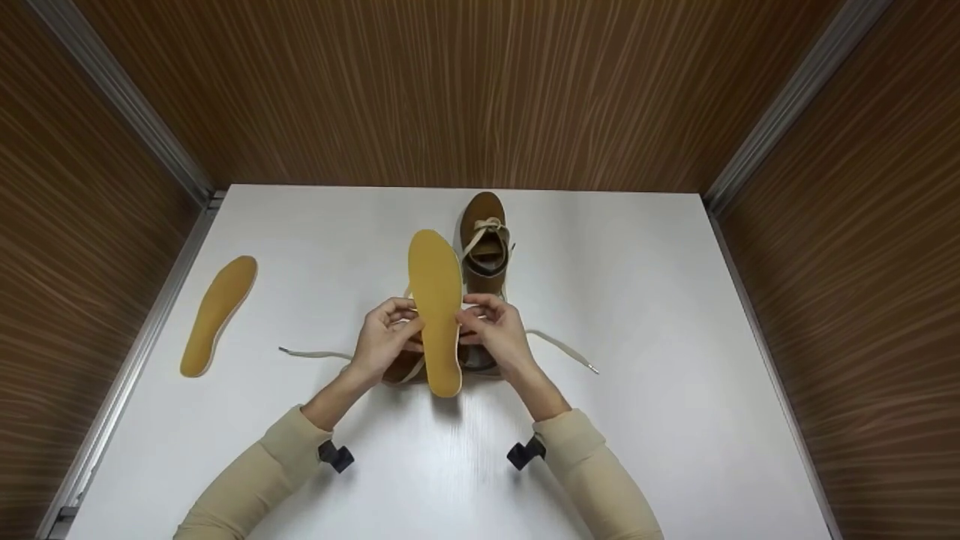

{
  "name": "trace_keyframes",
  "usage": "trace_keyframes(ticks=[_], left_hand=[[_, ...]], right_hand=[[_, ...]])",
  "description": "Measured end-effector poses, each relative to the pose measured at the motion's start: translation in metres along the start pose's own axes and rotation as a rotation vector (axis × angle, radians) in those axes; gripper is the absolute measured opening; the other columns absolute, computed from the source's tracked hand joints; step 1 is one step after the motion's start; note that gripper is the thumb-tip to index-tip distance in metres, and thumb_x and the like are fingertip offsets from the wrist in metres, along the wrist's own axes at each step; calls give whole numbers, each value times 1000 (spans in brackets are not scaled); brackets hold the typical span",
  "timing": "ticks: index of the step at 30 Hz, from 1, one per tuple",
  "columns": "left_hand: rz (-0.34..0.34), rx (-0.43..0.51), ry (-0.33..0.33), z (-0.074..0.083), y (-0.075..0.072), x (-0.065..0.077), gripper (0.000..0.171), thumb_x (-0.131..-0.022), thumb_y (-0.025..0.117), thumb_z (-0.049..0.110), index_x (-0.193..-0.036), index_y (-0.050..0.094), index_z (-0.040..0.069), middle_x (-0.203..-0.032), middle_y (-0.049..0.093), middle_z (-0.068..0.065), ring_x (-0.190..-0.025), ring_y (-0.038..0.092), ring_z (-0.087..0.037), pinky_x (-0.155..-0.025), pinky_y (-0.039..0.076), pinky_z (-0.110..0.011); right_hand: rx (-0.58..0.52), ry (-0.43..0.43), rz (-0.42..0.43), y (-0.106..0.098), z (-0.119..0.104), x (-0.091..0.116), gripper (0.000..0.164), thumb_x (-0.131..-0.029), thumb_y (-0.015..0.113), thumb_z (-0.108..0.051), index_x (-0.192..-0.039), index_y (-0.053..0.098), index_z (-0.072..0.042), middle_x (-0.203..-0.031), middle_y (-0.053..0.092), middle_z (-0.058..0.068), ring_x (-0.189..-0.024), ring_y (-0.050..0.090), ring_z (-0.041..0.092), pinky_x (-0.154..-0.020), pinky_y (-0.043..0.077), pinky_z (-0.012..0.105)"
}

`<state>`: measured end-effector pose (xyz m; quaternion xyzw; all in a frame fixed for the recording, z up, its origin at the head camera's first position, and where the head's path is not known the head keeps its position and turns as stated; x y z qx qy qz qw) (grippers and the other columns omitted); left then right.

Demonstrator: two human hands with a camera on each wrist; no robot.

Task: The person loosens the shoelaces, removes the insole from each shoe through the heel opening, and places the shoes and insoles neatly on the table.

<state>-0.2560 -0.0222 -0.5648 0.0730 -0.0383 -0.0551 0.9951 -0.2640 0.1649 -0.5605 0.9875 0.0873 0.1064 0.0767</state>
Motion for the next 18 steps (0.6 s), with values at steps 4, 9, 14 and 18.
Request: trace_keyframes(ticks=[4,9,14,18], left_hand=[[-42,-10,-25,-4,2,1,28,-96,63,0,-123,60,-7,-99,66,-6,-69,69,-10,-59,62,-23],[-51,-12,-43,-8,0,3,33,-95,63,0,-126,59,-7,-99,64,-5,-71,68,-9,-59,62,-22],[-40,-29,-57,-11,-4,6,39,-94,66,2,-132,59,-4,-99,67,-5,-74,68,-9,-58,61,-24],[-39,-39,-49,-13,-7,6,39,-93,68,1,-130,60,-5,-96,67,-5,-72,67,-8,-56,60,-23]], right_hand=[[-41,28,21,1,4,1,31,-99,66,0,-129,59,2,-92,69,-1,-85,69,11,-71,63,26],[-72,39,47,2,10,2,31,-98,66,3,-128,59,3,-92,69,-1,-84,69,11,-70,63,25],[-96,52,78,4,15,6,32,-98,65,5,-129,57,3,-93,68,-2,-84,70,10,-68,63,24],[-108,51,92,6,16,8,30,-98,64,6,-127,58,1,-92,68,-2,-84,70,10,-68,63,24]])
Point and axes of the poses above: each hand's wrist, its own x-axis away from the middle knuckle, its own y-axis out of the palm, z = x × y, the point moved 8 cm from there along -x, towards the middle knuckle
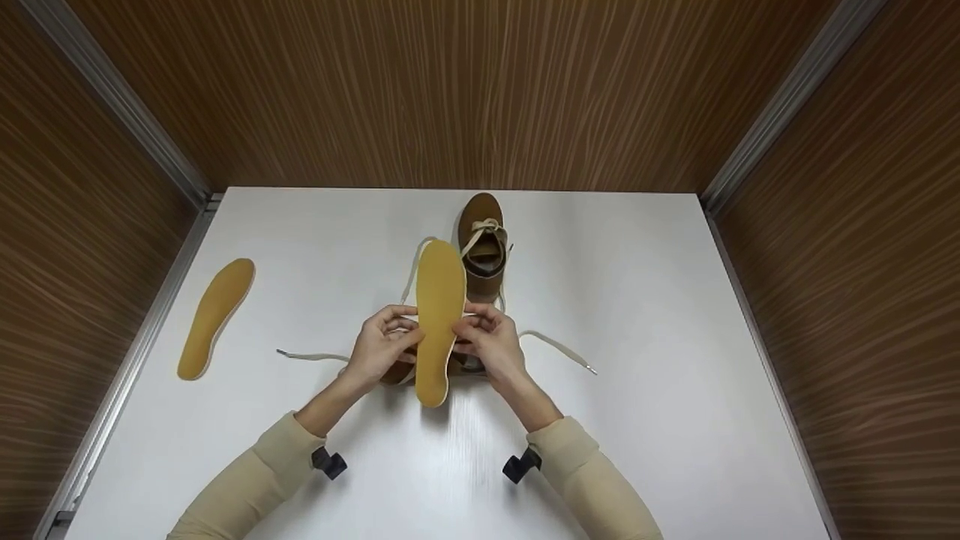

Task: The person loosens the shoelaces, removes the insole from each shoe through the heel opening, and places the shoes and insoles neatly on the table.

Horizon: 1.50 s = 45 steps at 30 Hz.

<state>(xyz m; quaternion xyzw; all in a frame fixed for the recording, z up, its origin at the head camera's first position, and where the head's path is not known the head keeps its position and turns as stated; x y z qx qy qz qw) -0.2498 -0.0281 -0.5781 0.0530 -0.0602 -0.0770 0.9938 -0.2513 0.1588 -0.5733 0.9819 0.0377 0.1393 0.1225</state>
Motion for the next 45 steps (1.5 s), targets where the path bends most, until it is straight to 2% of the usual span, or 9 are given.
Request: trace_keyframes(ticks=[6,9,17,22,24,29,32,37,45], left_hand=[[15,-4,17,2,-7,1,36,-92,68,-1,-127,61,-6,-94,67,-4,-69,66,-8,-54,60,-23],[23,-17,17,3,-13,2,35,-93,68,-1,-127,62,-6,-95,68,-5,-70,67,-8,-55,60,-24],[38,-101,5,4,-40,7,34,-95,68,0,-128,63,-3,-103,69,-11,-71,70,-9,-57,62,-26],[43,-110,-23,3,-60,10,34,-95,69,0,-128,64,-1,-101,68,-9,-70,69,-10,-57,62,-27],[47,-121,-33,3,-69,11,33,-95,69,1,-128,64,0,-100,69,-8,-71,69,-10,-60,63,-32],[56,-158,-69,3,-94,15,33,-96,70,2,-129,64,2,-102,69,-7,-73,71,-12,-68,65,-44],[57,-171,-85,2,-108,17,34,-96,70,2,-130,64,1,-103,68,-6,-74,71,-11,-67,65,-39],[54,-170,-90,1,-130,18,37,-97,70,4,-133,61,-1,-103,68,-5,-71,70,-9,-62,62,-25],[55,-185,-97,-3,-166,21,38,-99,69,7,-135,59,0,-103,67,-2,-70,70,-9,-62,61,-24]], right_hand=[[-31,-23,-2,-3,-1,1,26,-101,61,6,-127,59,7,-89,70,2,-79,73,14,-74,66,28],[2,-57,-7,-7,-4,3,27,-101,60,5,-127,59,9,-89,70,3,-79,73,15,-77,66,29],[301,-203,-82,-18,-17,7,25,-98,67,4,-123,66,7,-94,70,-3,-90,71,10,-83,64,24],[496,-324,-131,-24,-29,9,29,-97,73,-2,-126,69,2,-105,72,4,-99,68,10,-87,59,21],[605,-386,-150,-26,-32,10,33,-96,76,-7,-128,69,-2,-112,73,8,-106,68,15,-91,60,27],[912,-552,-189,-25,-35,14,47,-92,82,-20,-135,67,-9,-127,71,12,-122,65,31,-99,57,56],[1066,-615,-215,-23,-31,15,56,-91,83,-31,-139,65,-12,-133,67,13,-126,62,35,-101,54,61],[1278,-722,-252,-19,-22,15,70,-89,82,-48,-145,60,-12,-134,62,13,-123,61,32,-100,55,53],[1459,-803,-290,-15,-11,10,86,-87,75,-66,-150,53,-13,-138,59,13,-123,61,32,-101,55,52]])
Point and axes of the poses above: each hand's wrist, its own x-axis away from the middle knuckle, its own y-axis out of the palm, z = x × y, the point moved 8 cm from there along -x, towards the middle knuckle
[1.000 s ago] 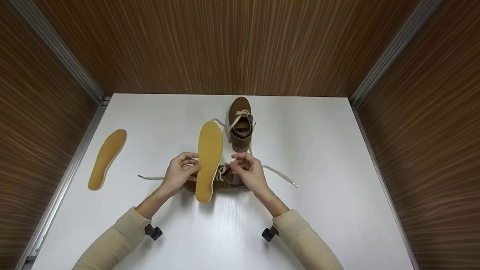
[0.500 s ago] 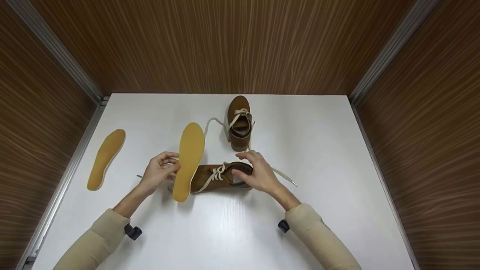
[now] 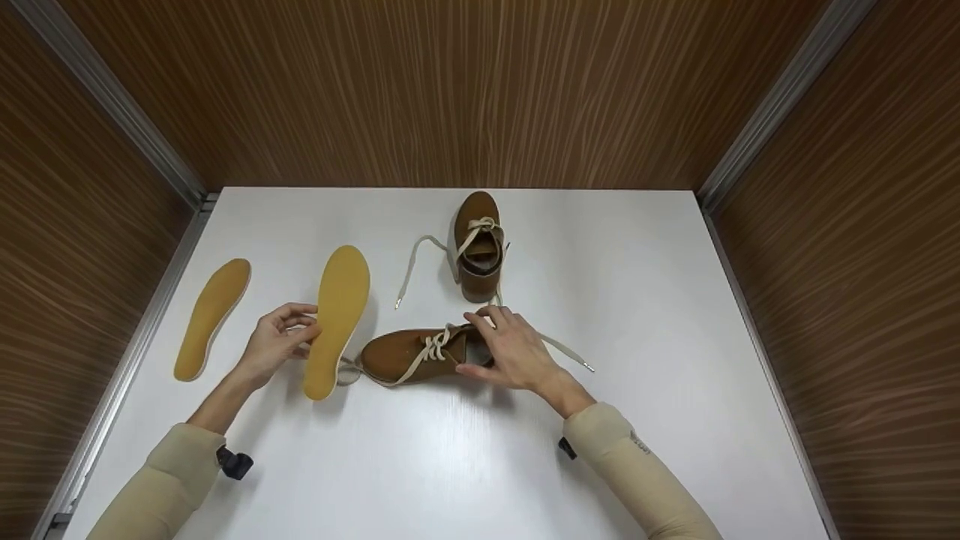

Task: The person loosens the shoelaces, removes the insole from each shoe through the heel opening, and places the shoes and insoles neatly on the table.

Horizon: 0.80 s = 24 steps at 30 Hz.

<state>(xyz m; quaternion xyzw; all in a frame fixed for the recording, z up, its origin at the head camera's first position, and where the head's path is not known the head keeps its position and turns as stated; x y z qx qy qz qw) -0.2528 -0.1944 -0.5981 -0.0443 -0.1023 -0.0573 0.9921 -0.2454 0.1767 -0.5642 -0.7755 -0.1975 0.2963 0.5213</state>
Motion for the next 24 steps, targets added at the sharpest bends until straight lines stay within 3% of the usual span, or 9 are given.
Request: trace_keyframes(ticks=[6,13,24], left_hand=[[14,2,1,-8,-25,-1,39,-100,68,7,-137,58,-2,-101,67,1,-68,69,-8,-60,60,-23],[38,-17,-8,-18,-50,-1,42,-102,69,10,-140,56,-5,-98,67,4,-68,68,-6,-60,58,-22],[155,-76,-77,-38,-91,-5,42,-103,66,12,-142,57,-1,-95,67,7,-65,65,-5,-60,57,-20]], right_hand=[[109,-39,-46,11,0,-1,96,-86,67,-77,-153,49,-12,-137,58,15,-121,60,34,-98,57,54],[197,-95,-32,17,-2,-3,96,-86,63,-81,-151,52,-11,-129,59,13,-113,61,30,-93,58,48],[195,-89,-38,18,0,-4,91,-87,64,-80,-149,54,-14,-127,59,13,-111,60,29,-90,57,47]])
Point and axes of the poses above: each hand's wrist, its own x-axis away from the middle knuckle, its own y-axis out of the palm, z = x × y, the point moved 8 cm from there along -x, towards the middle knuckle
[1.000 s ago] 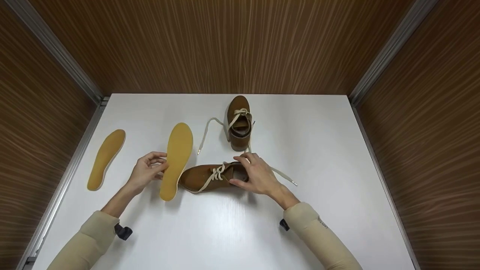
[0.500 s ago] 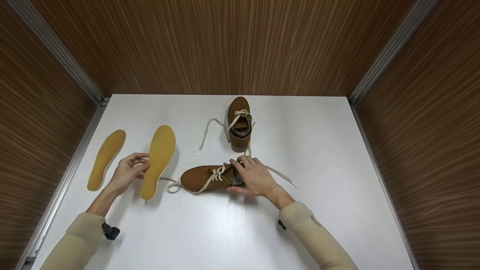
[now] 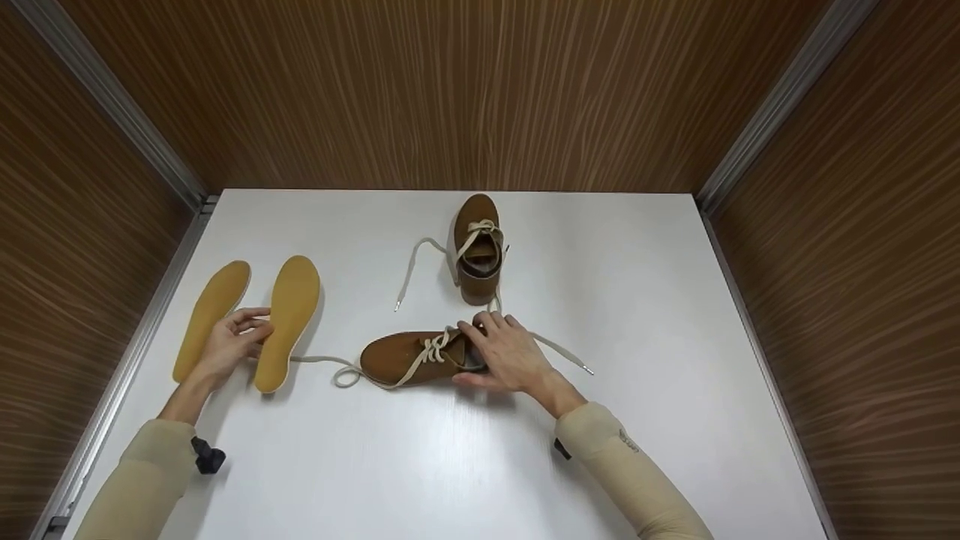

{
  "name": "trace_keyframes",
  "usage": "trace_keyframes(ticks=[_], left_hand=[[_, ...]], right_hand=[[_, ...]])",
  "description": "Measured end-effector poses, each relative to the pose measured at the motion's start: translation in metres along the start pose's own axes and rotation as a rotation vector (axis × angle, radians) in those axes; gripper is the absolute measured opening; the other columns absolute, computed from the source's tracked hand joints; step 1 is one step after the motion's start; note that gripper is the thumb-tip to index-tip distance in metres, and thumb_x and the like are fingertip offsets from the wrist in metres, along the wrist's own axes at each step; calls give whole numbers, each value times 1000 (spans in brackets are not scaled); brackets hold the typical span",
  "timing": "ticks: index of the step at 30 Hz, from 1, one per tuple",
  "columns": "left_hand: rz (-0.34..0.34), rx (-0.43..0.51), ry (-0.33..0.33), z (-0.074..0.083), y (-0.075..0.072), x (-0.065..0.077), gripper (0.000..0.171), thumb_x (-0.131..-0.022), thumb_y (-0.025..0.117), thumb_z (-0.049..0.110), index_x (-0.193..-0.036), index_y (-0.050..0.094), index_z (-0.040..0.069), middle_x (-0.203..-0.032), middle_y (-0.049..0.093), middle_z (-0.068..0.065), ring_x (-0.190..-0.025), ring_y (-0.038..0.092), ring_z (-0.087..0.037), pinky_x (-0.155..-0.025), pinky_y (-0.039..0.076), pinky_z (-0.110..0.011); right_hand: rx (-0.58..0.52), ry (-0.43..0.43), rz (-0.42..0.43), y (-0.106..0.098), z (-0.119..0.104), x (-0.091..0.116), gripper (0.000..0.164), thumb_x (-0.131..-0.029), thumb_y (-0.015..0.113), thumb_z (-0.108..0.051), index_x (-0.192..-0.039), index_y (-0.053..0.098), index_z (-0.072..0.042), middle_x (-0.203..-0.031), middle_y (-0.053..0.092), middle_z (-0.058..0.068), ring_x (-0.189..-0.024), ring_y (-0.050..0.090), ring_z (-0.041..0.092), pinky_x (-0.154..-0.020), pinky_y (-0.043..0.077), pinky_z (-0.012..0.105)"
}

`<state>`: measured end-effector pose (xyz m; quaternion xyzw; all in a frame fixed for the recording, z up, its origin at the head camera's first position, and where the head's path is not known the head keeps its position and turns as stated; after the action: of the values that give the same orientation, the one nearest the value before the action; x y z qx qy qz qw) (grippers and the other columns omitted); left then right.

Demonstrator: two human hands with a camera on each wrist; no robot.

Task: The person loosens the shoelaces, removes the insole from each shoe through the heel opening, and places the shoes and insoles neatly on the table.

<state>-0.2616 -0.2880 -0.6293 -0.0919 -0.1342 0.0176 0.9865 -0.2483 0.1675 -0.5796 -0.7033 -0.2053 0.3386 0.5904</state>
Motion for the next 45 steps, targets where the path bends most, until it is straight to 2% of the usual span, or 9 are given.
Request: trace_keyframes(ticks=[7,11,18,28,36,40,43,45], left_hand=[[39,5,5,-8,-20,-8,41,-102,64,9,-141,57,-4,-91,68,10,-65,63,-5,-57,55,-21],[48,-16,-6,-14,-25,-9,42,-103,63,7,-142,55,-5,-90,68,11,-66,61,-5,-57,53,-21],[68,-63,-30,-20,-26,-9,41,-102,63,7,-142,56,-4,-94,67,8,-68,59,-5,-54,51,-21],[90,-106,-19,-25,-28,-11,41,-102,62,5,-140,56,-8,-102,70,-3,-70,58,-6,-52,51,-22],[99,-126,5,-21,-30,-10,39,-101,63,5,-137,60,-8,-95,68,0,-68,60,-5,-52,52,-21],[127,-175,35,-19,-30,-10,37,-100,64,3,-135,62,-8,-100,70,-7,-66,60,-2,-52,51,-18],[166,-234,73,-17,-28,-10,36,-98,65,2,-133,64,-8,-109,71,-20,-75,59,3,-61,50,-12],[188,-284,104,-14,-26,-10,35,-97,67,1,-131,65,-8,-116,69,-25,-83,60,0,-68,48,-10]], right_hand=[[28,-10,32,-3,0,-1,91,-85,65,-80,-147,56,-15,-125,60,12,-109,61,28,-88,57,46],[36,-10,41,-2,-1,0,91,-85,64,-81,-146,57,-14,-125,60,12,-107,60,28,-86,56,45],[19,-6,25,0,0,1,91,-85,64,-81,-147,56,-15,-125,60,12,-109,60,28,-88,57,47],[11,0,15,2,1,0,91,-84,65,-81,-147,56,-16,-126,60,11,-107,60,28,-87,57,47],[23,-18,38,1,0,-1,92,-82,69,-79,-146,57,-15,-126,61,9,-109,61,28,-87,58,47],[32,-25,47,0,-1,-1,92,-80,73,-78,-146,57,-15,-127,61,9,-110,61,28,-87,58,47],[51,-29,42,1,-1,-1,95,-79,73,-79,-147,56,-15,-127,61,9,-109,61,28,-85,58,46],[69,-29,35,2,-2,-1,98,-78,72,-81,-147,56,-14,-128,61,9,-108,60,28,-83,58,46]])
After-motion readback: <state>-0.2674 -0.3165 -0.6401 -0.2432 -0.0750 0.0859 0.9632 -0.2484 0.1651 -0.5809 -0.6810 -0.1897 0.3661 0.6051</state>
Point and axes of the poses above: each hand's wrist, its own x-axis away from the middle knuckle, its own y-axis out of the palm, z = x × y, the point moved 8 cm from there along -x, towards the middle knuckle
